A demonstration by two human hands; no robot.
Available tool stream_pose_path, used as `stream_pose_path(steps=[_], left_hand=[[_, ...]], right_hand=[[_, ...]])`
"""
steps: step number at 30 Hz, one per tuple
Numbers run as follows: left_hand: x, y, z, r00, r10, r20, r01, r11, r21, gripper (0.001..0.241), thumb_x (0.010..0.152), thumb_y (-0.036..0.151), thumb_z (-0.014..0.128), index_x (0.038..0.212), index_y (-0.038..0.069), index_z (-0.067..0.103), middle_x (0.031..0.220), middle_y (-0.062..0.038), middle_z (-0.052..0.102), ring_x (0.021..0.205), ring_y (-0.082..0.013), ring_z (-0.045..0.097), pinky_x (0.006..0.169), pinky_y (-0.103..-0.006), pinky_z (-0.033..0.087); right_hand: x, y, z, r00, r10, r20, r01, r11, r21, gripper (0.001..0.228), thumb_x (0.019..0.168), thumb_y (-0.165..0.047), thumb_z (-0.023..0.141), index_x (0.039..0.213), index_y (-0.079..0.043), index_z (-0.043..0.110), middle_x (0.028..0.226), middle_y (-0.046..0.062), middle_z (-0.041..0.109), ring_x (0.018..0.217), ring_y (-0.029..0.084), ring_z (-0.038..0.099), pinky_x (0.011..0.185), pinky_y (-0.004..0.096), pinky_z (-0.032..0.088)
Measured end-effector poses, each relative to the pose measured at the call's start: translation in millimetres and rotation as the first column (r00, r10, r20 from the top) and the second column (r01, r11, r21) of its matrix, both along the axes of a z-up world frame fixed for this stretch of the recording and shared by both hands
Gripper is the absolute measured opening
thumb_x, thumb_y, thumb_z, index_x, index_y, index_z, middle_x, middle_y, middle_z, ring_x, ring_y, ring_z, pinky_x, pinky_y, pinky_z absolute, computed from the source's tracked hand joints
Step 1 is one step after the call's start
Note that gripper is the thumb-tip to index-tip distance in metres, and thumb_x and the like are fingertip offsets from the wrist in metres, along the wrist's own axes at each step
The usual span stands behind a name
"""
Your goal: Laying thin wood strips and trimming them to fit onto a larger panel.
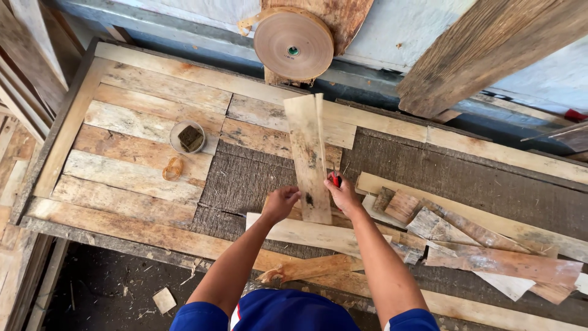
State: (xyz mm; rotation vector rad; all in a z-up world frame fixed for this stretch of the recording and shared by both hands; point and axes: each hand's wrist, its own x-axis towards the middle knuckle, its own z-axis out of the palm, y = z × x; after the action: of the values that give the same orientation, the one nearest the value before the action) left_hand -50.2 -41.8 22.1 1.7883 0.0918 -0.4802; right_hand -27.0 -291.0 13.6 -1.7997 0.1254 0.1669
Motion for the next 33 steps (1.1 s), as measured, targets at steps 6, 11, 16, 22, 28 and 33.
stream_pose_path(steps=[6,11,16,22,28,33], left_hand=[[10.1,-4.5,-29.4,0.999,-0.011,-0.042,0.004,0.985,-0.172,0.026,0.103,0.021,0.066,0.109,-0.003,0.073,0.089,-0.005,0.076,0.082,-0.0085,0.064,0.076,-0.0280,0.054],[22.3,-4.1,12.1,0.996,0.074,-0.055,-0.080,0.991,-0.104,0.025,0.100,0.023,0.066,0.112,0.002,0.075,0.091,-0.003,0.078,0.080,-0.0094,0.067,0.076,-0.0280,0.055],[33.0,-4.3,10.8,0.986,0.149,0.068,-0.151,0.988,0.027,0.025,0.098,0.022,0.069,0.111,0.002,0.075,0.089,-0.011,0.078,0.077,-0.0157,0.070,0.072,-0.0325,0.057],[44.4,6.2,-3.5,0.974,0.071,0.214,-0.118,0.969,0.216,0.024,0.098,0.019,0.061,0.114,0.006,0.074,0.093,-0.019,0.077,0.083,-0.0302,0.075,0.075,-0.0395,0.058],[53.3,19.1,7.3,0.946,0.049,0.321,-0.169,0.918,0.359,0.026,0.099,0.017,0.057,0.118,0.012,0.074,0.107,-0.014,0.076,0.100,-0.0332,0.070,0.092,-0.0503,0.048],[62.9,35.1,9.4,0.942,-0.122,0.313,-0.101,0.786,0.610,0.026,0.100,0.019,0.055,0.120,0.021,0.073,0.111,-0.005,0.073,0.111,-0.0282,0.062,0.107,-0.0504,0.037]], right_hand=[[0.3,7.6,-4.4,0.964,-0.059,-0.260,0.165,0.898,0.408,0.016,0.096,-0.016,0.070,0.107,-0.013,0.059,0.088,-0.002,0.060,0.076,0.012,0.057,0.062,0.028,0.049],[-0.9,7.0,-12.8,0.905,-0.130,-0.404,0.312,0.849,0.426,0.016,0.097,-0.015,0.070,0.109,-0.011,0.061,0.094,0.000,0.062,0.080,0.013,0.061,0.068,0.029,0.055],[-2.2,11.7,-31.3,0.827,-0.174,-0.535,0.500,0.663,0.557,0.015,0.095,-0.012,0.068,0.108,-0.010,0.062,0.097,0.006,0.067,0.086,0.021,0.067,0.076,0.034,0.062],[-11.5,15.6,-19.7,0.828,-0.126,-0.546,0.477,0.670,0.568,0.025,0.098,-0.014,0.060,0.122,-0.013,0.058,0.109,0.006,0.071,0.099,0.020,0.074,0.083,0.034,0.063],[-7.6,3.2,-28.5,0.832,-0.224,-0.508,0.498,0.704,0.506,0.027,0.100,-0.022,0.060,0.127,-0.019,0.060,0.112,0.005,0.076,0.091,0.016,0.071,0.066,0.027,0.053],[-8.1,-3.0,-67.6,0.789,-0.318,-0.526,0.587,0.644,0.491,0.019,0.102,-0.028,0.069,0.108,-0.011,0.062,0.098,0.008,0.072,0.083,0.017,0.073,0.058,0.028,0.049]])
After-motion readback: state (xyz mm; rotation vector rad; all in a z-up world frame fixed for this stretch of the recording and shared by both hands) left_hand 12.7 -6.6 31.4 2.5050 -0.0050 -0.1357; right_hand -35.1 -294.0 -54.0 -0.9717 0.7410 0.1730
